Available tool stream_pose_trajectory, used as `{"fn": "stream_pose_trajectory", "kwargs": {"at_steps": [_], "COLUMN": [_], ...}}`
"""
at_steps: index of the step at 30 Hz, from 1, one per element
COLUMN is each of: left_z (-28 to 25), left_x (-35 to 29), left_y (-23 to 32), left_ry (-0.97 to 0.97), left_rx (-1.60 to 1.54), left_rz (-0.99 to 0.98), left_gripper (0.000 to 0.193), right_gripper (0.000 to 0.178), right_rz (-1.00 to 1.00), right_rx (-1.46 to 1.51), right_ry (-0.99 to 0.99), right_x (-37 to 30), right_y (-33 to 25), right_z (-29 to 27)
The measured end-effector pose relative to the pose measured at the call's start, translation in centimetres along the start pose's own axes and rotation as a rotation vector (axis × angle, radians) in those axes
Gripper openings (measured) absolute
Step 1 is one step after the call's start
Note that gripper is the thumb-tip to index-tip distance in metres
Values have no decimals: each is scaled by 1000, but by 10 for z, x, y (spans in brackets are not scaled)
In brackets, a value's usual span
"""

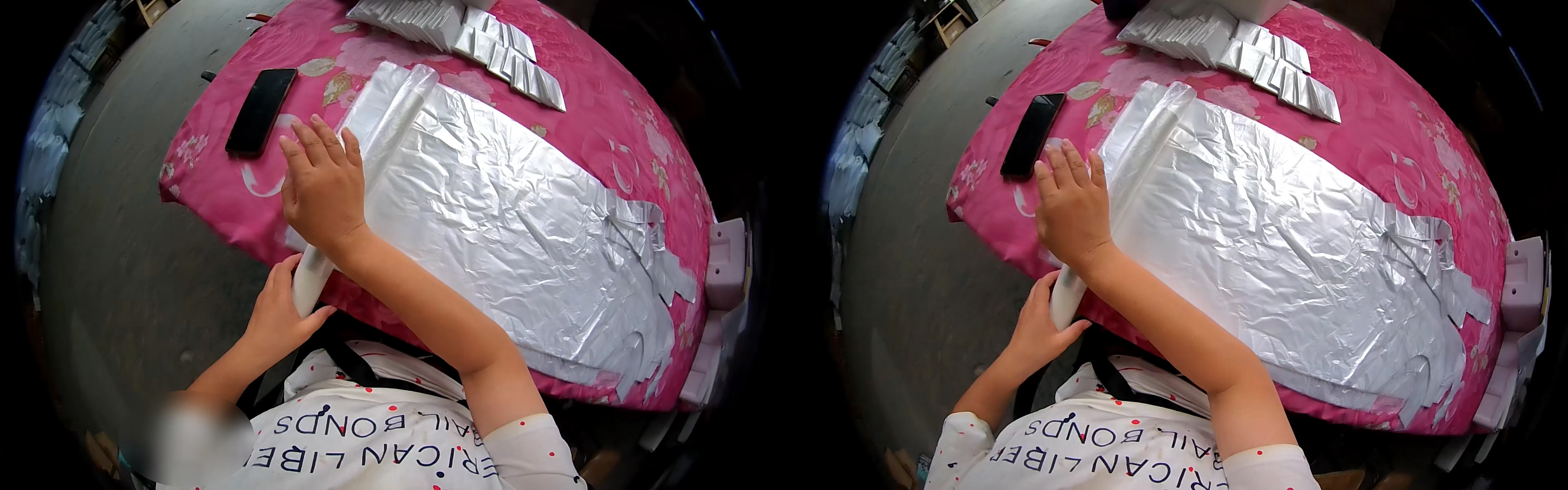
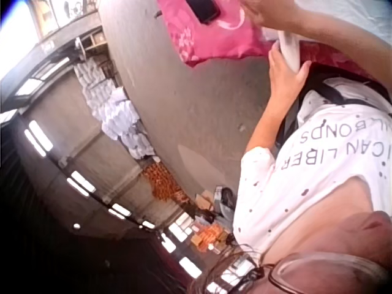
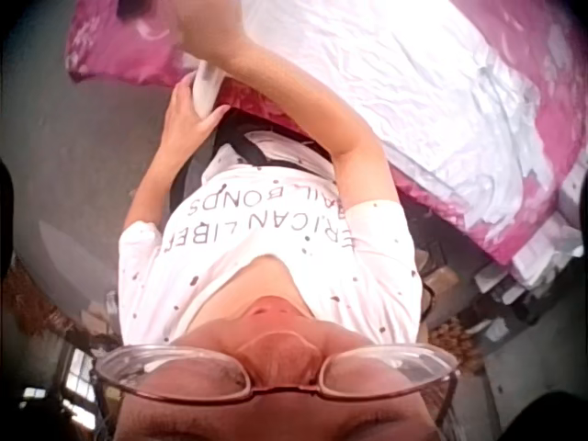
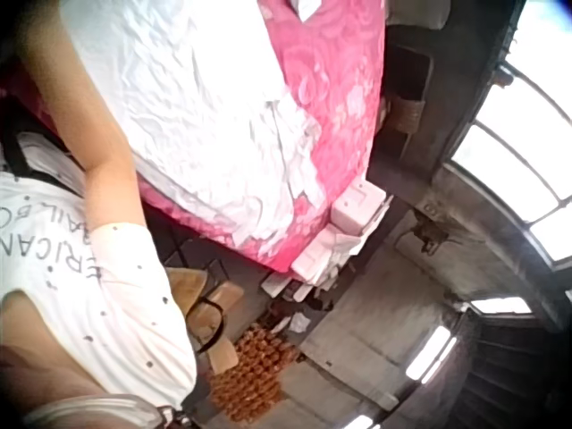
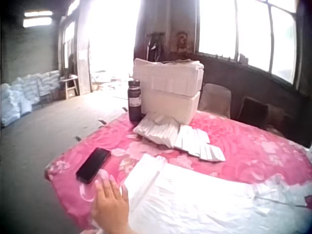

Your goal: The person repeatedly unrolls a plastic wrap sheet, places a small white rectangular item on it, folds the wrap around the item, and sets the wrapped unit aside. The process is repeated multiple times on a pink floral tablecloth.

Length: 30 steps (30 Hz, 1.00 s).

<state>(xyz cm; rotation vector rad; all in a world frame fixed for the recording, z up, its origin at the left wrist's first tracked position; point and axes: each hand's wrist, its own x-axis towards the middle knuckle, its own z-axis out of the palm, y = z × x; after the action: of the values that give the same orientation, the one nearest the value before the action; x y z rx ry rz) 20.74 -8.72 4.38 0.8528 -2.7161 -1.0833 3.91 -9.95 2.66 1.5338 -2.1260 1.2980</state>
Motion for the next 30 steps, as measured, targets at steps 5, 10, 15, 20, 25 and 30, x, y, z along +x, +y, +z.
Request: {"fn": "stream_pose_trajectory", "kwargs": {"at_steps": [5, 10, 15, 20, 25, 30], "left_z": [3, 8, 10, 18, 21, 37], "left_x": [0, 1, 15, 24, 22, 37], "left_y": [-7, 8, 40, 61, 70, 76], "left_ry": [-186, -523, -1041, -485, -768, -535], "left_rx": [-677, -1271, -1781, -898, -1164, -1169], "left_rz": [-234, -133, -162, -116, -71, -146], "left_gripper": [55, 70, 86, 75, 54, 57], "right_gripper": [72, 74, 57, 61, 61, 58], "right_rz": [440, 778, 675, 716, 667, 688], "right_rx": [136, 1451, 1914, 1293, 1590, 1409], "right_ry": [192, 179, 9, 159, 69, 32], "right_x": [-24, -14, -2, 0, -17, -31], "right_y": [26, 23, 13, 13, 20, 30], "right_z": [1, -68, -127, -159, -170, -168]}}
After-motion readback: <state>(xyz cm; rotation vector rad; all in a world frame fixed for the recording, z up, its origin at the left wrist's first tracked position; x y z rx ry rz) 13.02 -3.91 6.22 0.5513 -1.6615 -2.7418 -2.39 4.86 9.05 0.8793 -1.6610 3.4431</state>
